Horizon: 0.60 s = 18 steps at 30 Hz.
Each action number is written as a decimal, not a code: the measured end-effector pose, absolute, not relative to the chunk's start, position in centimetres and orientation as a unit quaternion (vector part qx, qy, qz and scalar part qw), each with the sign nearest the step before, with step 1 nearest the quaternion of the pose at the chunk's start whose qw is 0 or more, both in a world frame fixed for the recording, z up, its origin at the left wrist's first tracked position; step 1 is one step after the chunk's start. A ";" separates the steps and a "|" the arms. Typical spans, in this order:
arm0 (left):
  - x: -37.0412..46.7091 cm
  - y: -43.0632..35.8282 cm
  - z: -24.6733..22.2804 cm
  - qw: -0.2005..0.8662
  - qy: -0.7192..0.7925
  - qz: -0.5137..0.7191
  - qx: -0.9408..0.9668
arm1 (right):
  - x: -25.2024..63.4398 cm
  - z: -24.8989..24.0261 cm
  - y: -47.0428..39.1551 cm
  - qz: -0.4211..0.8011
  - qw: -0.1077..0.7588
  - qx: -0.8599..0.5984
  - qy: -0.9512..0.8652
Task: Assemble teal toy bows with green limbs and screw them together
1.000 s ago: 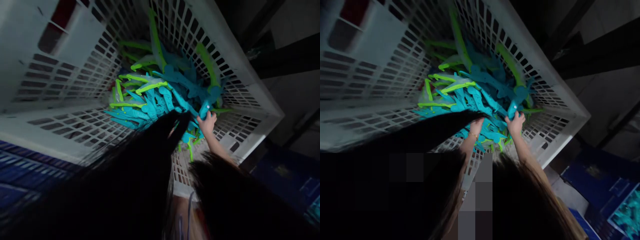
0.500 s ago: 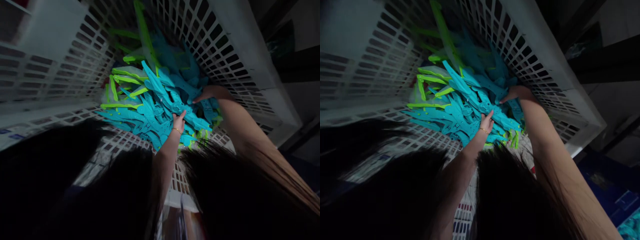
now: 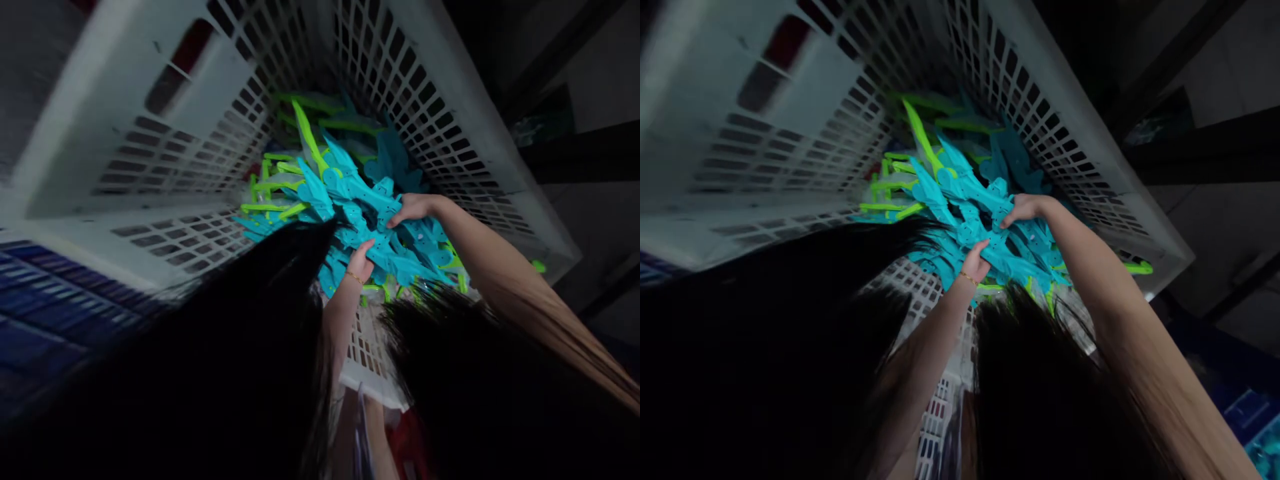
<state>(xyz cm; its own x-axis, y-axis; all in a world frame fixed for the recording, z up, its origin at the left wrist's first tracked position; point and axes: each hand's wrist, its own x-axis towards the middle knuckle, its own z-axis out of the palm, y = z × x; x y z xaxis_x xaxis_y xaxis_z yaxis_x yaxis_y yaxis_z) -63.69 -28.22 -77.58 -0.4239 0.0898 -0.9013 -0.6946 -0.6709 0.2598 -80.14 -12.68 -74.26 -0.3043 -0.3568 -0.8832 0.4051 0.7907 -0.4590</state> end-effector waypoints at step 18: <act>-55.1 -40.4 -33.4 0.096 0.452 0.768 -0.444 | -71.8 -27.9 -19.1 -0.479 0.557 -0.095 0.672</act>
<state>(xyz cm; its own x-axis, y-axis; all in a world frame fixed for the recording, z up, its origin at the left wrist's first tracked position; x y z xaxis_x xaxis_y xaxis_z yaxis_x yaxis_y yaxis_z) -55.14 -40.37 -33.42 -0.5876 -0.2543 -0.7681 -0.5487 -0.5724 0.6093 -71.84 -19.14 -27.94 -0.3608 -0.6609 -0.6581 0.4066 0.5236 -0.7487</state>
